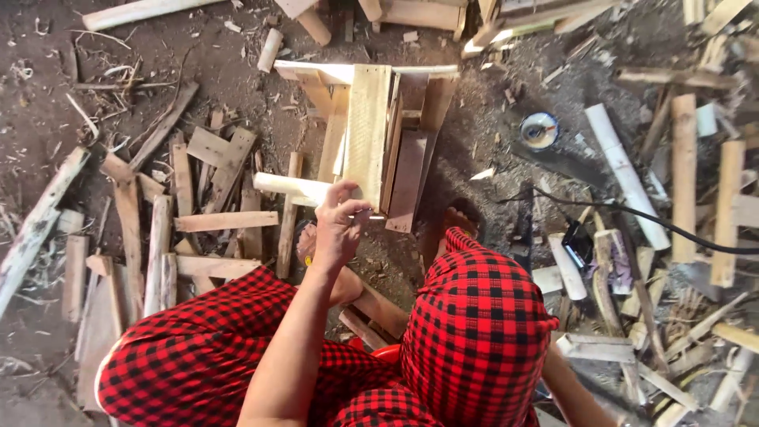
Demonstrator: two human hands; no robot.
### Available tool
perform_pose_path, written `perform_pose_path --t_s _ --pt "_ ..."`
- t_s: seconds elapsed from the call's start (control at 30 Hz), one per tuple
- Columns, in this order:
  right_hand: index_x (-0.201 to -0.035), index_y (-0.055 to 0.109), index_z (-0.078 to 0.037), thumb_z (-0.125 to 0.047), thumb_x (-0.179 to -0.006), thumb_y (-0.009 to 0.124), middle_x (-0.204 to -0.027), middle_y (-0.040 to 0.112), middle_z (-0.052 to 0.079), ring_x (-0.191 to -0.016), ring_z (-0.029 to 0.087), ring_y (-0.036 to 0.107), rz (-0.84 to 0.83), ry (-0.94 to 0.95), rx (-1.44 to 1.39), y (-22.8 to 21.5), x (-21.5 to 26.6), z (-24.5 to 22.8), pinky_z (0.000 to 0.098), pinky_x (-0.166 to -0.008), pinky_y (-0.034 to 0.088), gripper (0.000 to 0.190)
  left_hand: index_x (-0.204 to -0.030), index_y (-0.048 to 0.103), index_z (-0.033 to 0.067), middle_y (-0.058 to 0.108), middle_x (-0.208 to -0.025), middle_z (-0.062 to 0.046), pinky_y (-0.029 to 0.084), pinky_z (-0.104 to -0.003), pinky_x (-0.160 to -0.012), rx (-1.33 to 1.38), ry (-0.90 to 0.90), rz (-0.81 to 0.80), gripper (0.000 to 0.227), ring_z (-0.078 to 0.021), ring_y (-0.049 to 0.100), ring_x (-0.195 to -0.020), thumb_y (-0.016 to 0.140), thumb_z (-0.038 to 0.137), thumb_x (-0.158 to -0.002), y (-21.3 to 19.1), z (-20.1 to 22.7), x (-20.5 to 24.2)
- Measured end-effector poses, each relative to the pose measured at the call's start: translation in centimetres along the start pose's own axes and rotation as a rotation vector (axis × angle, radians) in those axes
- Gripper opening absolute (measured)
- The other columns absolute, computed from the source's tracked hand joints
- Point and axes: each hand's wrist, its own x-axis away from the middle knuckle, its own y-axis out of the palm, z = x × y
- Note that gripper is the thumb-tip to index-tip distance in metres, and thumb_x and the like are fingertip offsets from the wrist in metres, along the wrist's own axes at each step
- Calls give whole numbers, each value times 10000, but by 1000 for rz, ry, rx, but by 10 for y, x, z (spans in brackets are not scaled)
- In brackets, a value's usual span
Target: The person sits on the ground assembling a small wooden chair. They position wooden slats and legs against the frame, hammer nails into the joints, fit a side panel, and rub the wood surfaces with a sanding block to smooth them.
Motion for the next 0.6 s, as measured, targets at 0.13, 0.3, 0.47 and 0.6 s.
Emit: perform_pose_path --t_s 0.13,0.3,0.47,0.6 --pt "-1166 595 -240 -507 -743 495 -1073 688 86 -1017 305 647 48 196 -224 -100 118 63 432 -809 504 510 -766 708 136 553 -1116 -79 532 -362 -822 -90 -31 -62 38 -296 596 -975 719 100 -763 2 -7 -2" --pt "-1354 456 60 -100 -730 552 -1189 557 244 -888 368 559 569 -152 -768 -194 263 104 453 -809 434 651 -794 737 125 558 -1122 -68 548 -335 -788 -177 -43 -125 62 -205 598 -912 723 99 -740 -4 -4 -3" --pt "-1356 428 -219 -388 -821 339 -775 529 245 -553 263 440 -526 -220 -1397 -287 322 63 365 -512 295 567 -791 714 210 536 -1093 -23 524 -441 -822 -171 39 -100 59 -349 646 -943 738 161 -769 -9 -2 0" --pt "-1357 406 -385 -556 -876 207 -527 512 249 -351 205 366 -1227 -255 -1658 -313 364 -97 317 -333 209 548 -784 719 223 563 -1047 -25 536 -406 -773 -200 92 -65 59 -341 660 -891 749 176 -765 -3 -13 4"
